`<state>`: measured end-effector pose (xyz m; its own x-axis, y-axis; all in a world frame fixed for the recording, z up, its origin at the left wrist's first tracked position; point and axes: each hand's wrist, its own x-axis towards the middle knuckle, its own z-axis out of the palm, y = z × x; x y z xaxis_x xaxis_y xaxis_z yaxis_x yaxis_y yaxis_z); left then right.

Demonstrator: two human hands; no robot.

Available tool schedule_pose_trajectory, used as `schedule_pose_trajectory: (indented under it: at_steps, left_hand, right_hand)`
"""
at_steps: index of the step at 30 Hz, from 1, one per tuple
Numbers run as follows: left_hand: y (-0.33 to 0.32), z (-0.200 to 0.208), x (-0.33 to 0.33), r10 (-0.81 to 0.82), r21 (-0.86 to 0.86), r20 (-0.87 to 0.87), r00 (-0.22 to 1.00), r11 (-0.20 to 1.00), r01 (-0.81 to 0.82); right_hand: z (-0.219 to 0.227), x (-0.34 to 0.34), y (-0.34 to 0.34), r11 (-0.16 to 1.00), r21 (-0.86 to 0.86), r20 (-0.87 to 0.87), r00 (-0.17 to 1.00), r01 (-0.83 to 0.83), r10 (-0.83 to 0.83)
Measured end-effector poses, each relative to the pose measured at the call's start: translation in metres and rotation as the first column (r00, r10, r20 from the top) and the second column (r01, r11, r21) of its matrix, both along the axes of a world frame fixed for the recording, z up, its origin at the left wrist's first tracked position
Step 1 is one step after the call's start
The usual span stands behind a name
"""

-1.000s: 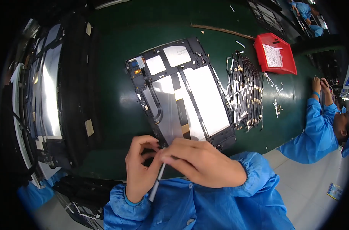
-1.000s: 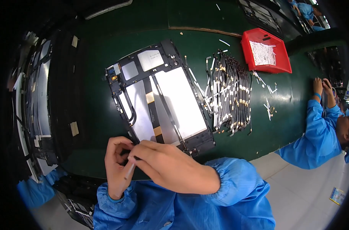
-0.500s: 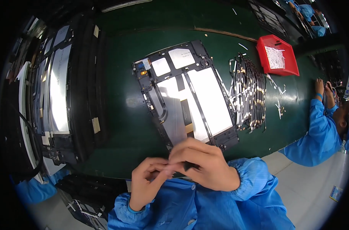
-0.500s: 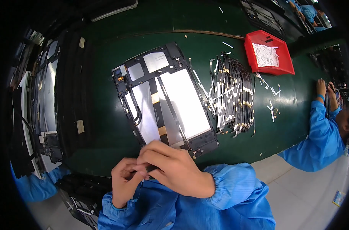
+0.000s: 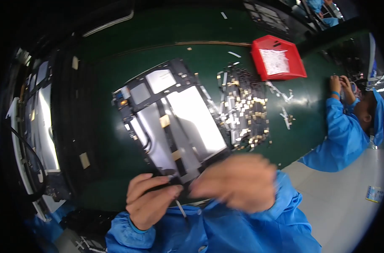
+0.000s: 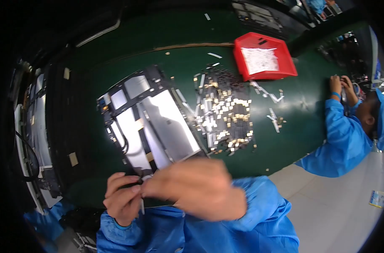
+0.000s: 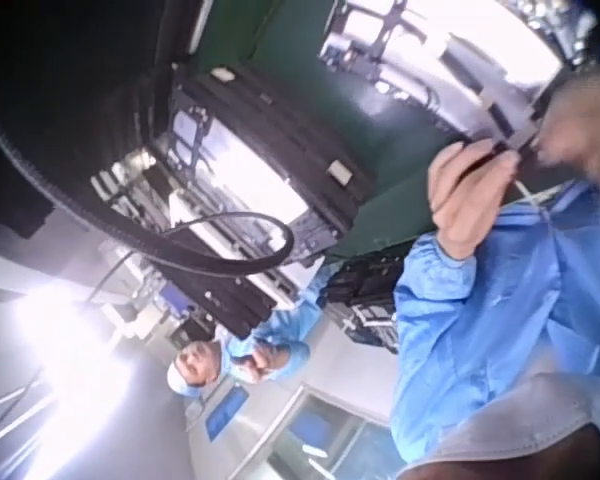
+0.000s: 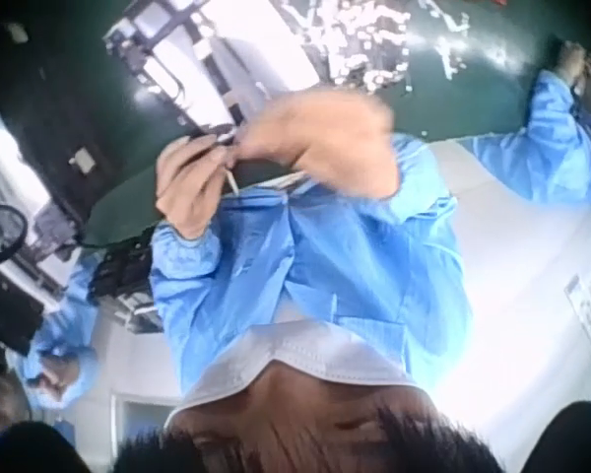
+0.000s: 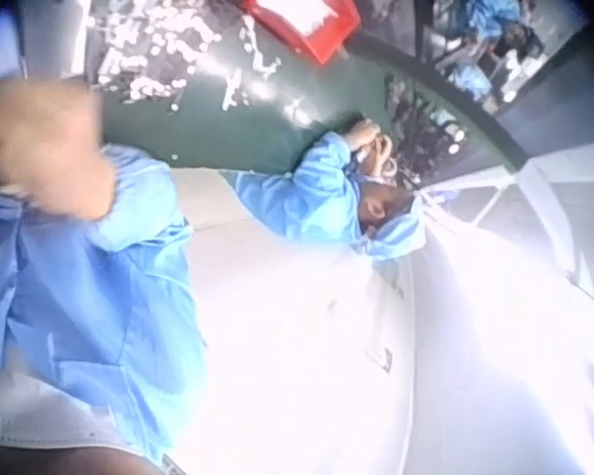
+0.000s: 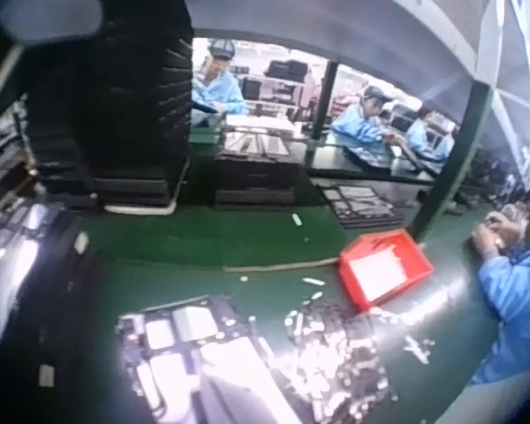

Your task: The person assembles internal components of an electronic device by applying adhesive strips to a tablet chassis and connecting ribbon cables, using tweezers for precise placement.

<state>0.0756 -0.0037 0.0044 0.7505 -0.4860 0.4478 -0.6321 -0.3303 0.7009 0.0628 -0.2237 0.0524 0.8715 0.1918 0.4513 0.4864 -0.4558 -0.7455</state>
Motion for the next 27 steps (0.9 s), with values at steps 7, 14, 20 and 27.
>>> schedule_pose_trajectory:
  at_steps: [7,14,20,27]
  left_hand:
    - [-0.003,-0.015,0.013,0.109,-0.181,-0.137,0.985,0.975,-0.133]
    - [0.001,-0.016,0.045,0.062,-0.132,-0.192,0.979,0.987,-0.089]
    - [0.002,-0.028,0.054,0.055,-0.188,-0.302,0.952,0.975,-0.117]
    - [0.004,-0.028,0.055,0.058,-0.190,-0.315,0.947,0.974,-0.123]
  right_hand:
    - [0.016,0.050,-0.176,0.575,-0.375,0.130,0.655,0.727,-0.744]
    - [0.025,0.020,-0.071,0.837,-0.320,-0.230,0.821,0.444,-0.523]
    - [-0.025,-0.009,0.032,0.991,-0.132,-0.254,0.967,-0.021,-0.014]
    - [-0.050,-0.004,0.046,0.957,-0.290,-0.107,0.993,0.014,-0.047]
